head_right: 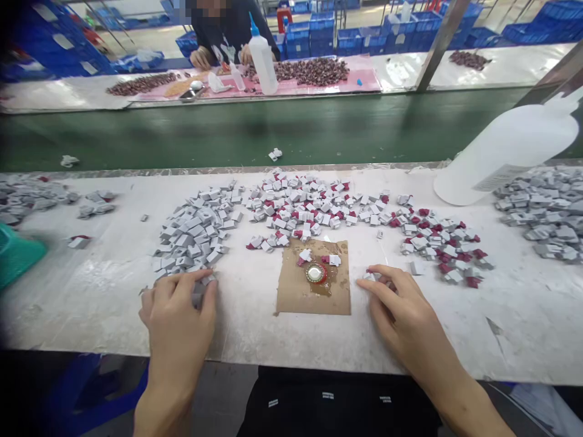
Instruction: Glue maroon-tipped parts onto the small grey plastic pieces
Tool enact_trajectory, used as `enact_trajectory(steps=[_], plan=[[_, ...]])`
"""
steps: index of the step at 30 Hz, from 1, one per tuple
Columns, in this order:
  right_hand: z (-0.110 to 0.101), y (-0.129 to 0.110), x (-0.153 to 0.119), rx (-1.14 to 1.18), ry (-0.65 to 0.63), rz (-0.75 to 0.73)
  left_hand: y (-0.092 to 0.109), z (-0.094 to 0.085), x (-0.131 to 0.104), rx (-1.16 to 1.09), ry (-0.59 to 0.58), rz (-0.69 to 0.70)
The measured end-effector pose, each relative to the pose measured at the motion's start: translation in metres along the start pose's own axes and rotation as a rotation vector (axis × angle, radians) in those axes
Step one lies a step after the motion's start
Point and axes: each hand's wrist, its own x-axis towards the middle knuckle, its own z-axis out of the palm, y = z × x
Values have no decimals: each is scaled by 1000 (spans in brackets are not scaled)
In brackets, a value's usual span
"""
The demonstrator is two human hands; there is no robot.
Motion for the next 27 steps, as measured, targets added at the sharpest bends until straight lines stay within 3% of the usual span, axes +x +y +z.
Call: enact_trajectory(steps=[4,8,17,23,27], plan=[[-3,-6,-1,-20,19,-22,-3,2,-2,-75,21,47],[-3,-6,-1,2,30,-35,9,-4,-5,-179,6,57],[-4,-7,5,83,49,80,16,-12,-6,-303,-157,-5],[-12,-17,12,259,72,300,34,-11,-9,-602,-284,-154],[-10,-33,26,498,38,402,49,-3,-8,-620,-343,-52]])
